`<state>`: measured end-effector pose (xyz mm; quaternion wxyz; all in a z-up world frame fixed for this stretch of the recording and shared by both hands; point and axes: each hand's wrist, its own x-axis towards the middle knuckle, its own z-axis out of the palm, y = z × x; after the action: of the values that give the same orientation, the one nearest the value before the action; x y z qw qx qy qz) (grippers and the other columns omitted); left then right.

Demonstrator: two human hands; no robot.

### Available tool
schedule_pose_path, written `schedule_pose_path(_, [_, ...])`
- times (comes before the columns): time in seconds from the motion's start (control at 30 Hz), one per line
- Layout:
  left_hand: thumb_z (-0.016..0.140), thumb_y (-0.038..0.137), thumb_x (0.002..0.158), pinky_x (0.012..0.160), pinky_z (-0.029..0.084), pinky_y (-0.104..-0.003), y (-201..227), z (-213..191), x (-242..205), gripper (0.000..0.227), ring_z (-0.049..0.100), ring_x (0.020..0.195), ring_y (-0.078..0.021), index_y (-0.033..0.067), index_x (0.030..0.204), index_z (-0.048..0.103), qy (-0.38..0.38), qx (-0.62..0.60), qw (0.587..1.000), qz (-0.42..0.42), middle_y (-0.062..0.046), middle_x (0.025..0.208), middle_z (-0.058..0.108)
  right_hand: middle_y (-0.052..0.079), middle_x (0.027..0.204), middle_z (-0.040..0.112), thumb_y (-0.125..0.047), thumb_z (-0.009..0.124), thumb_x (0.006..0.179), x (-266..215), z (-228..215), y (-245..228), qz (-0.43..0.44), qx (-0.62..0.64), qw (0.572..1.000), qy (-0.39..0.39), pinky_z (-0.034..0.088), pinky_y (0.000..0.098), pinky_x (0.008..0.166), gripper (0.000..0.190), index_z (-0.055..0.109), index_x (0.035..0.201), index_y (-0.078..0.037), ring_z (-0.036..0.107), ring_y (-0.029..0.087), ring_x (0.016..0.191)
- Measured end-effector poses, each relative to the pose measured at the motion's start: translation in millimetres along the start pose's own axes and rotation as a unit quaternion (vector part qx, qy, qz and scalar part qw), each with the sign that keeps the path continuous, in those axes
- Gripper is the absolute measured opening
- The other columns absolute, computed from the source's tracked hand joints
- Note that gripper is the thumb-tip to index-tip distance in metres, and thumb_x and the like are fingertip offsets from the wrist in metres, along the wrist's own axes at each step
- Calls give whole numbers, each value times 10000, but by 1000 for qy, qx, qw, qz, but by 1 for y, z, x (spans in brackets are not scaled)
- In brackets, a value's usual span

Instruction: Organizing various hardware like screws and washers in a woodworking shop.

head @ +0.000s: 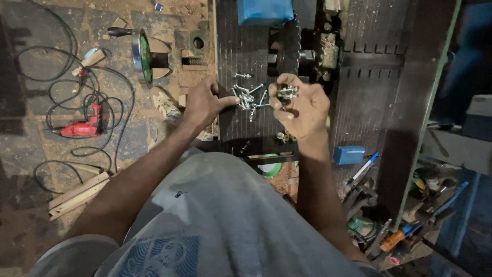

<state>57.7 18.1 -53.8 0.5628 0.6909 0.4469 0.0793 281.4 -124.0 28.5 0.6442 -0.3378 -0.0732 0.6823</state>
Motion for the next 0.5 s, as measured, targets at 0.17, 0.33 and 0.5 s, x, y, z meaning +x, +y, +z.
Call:
schedule_pose_path(0.17, [872, 411, 783, 542, 524, -298, -1, -2, -6, 470, 614, 649, -103, 97, 868, 532, -35, -87, 994, -50, -12, 738, 602, 233, 1199, 661, -603, 502, 1062, -3, 21, 13, -18, 126, 991, 29, 625, 381, 855, 679, 582, 1320, 21, 680, 319, 1048])
schedule_pose_path(0.33, [537, 551, 1033, 527, 402, -243, -52, 28, 9, 459, 447, 629, -95, 97, 968, 571, -13, -410, 896, -168, -2, 777, 502, 189, 1241, 655, -611, 448, 992, 1, 35, 27, -67, 188, 975, 96, 547, 484, 1061, 650, 588, 1261, -37, 641, 338, 1200])
schedule_pose_path(0.5, [460, 576, 1048, 543, 440, -255, -39, 15, 2, 501, 486, 633, -117, 92, 957, 551, -1, -537, 806, -251, -24, 792, 550, 126, 1089, 648, -452, 542, 1073, 11, 55, 62, -85, 134, 977, 142, 534, 373, 875, 390, 607, 1149, -75, 617, 233, 993])
